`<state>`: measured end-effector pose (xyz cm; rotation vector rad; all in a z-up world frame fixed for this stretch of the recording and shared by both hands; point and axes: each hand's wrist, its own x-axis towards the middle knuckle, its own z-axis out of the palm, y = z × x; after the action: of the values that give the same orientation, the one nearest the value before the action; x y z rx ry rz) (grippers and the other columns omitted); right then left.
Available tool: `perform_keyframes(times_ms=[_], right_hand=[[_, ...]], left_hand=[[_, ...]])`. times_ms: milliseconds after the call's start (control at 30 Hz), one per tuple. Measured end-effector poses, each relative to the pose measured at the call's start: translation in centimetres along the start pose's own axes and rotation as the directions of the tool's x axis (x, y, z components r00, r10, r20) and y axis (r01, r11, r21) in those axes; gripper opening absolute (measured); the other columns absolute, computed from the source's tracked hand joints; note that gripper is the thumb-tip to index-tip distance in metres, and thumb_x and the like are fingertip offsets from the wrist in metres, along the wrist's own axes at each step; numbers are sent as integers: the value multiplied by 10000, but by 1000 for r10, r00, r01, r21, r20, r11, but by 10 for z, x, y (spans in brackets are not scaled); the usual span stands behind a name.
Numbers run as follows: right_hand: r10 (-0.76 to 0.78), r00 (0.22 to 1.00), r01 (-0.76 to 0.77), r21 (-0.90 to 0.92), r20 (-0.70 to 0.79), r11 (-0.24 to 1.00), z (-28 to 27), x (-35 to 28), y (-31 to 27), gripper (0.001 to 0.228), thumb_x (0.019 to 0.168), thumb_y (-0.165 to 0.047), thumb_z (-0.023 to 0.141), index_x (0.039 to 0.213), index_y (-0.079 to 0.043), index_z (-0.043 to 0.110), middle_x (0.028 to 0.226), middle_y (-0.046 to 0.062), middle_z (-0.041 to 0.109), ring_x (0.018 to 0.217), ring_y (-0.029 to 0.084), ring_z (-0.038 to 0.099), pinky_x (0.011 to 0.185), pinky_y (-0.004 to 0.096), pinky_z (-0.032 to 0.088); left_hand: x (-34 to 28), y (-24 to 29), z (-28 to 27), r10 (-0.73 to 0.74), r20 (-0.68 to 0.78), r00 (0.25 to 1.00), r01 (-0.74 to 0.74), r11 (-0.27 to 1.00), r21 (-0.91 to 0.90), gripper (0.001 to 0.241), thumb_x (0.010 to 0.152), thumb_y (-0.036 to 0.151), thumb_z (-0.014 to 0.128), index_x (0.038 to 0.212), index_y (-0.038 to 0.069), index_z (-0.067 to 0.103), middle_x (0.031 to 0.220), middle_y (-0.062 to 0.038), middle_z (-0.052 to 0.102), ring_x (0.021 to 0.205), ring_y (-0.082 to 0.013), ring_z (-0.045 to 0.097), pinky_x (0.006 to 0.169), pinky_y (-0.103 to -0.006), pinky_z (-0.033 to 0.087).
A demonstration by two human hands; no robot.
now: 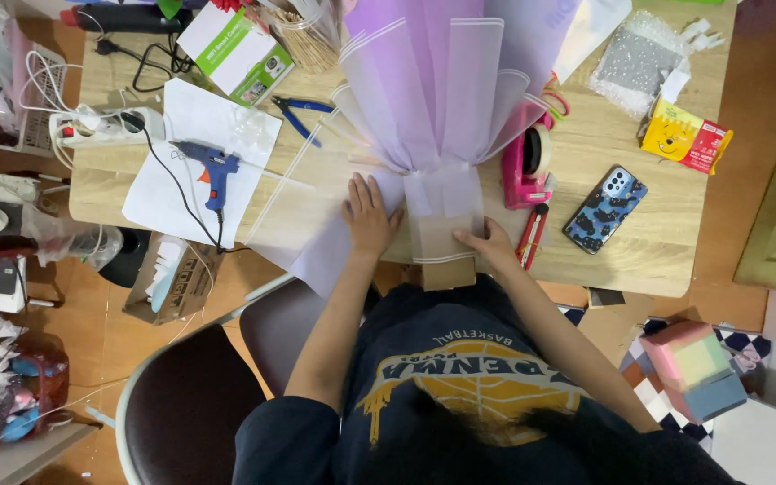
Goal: The person wraps a flower bouquet with multiple layers of translucent purple and white paper. They fold and tuck the paper around the stems, then secure the layers with clear tape from a dispenser.
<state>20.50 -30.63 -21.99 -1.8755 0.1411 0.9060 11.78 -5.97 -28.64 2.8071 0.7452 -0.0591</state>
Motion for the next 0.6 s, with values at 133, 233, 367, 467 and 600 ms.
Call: perform_keyframes(times_ms=[133, 233, 367, 467, 600], right_hand=[[1, 997, -11, 122, 81, 992, 15, -33, -53, 922, 815, -321, 882, 1502, 96, 429, 1494, 354, 451, 1445, 499, 383, 1179, 567, 309], [-3, 996, -20, 252, 92, 967, 12, -35, -45, 971, 799, -337, 908, 1518, 79, 404, 1489, 344, 449, 1443, 505, 372, 1170, 599, 308], [-121, 993, 114, 293, 8, 949, -7, -45, -34, 941, 791, -215, 892, 1519, 12, 340, 1325, 275, 577, 1243, 394, 570, 1035, 534, 472], [-143, 989, 145, 355, -31, 924, -18, -67, -49, 1135, 791, -142, 876, 1645, -56, 133, 1319, 302, 576, 1183, 410, 615, 978, 530, 529], [-202, 978, 210, 338, -59, 918, -31, -95, -76, 1074, 785, -138, 862, 1643, -97, 219, 1251, 224, 631, 1103, 311, 643, 932, 454, 572]], left_hand=[[2, 2, 5, 28, 1, 1000, -28, 999, 19, 1075, 878, 538, 713, 1623, -12, 167, 1662, -299, 183, 1569, -413, 162, 1181, -594, 249], [5, 3, 14, 100, -22, 995, -100, 995, 24, 1091, 851, 508, 753, 1602, -48, 188, 1652, -301, 219, 1557, -414, 205, 1198, -548, 268], [10, 3, 41, 121, -51, 991, -121, 993, 3, 1058, 804, 518, 758, 1565, -36, 274, 1594, -302, 296, 1502, -459, 268, 1216, -593, 236], [14, 5, 54, 145, -130, 981, -142, 989, 32, 1016, 803, 558, 729, 1540, -23, 340, 1543, -303, 359, 1464, -476, 320, 1195, -612, 261], [22, 11, 29, 207, -151, 967, -212, 977, -17, 1011, 814, 584, 731, 1530, -25, 359, 1589, -328, 289, 1514, -483, 249, 1180, -615, 284]])
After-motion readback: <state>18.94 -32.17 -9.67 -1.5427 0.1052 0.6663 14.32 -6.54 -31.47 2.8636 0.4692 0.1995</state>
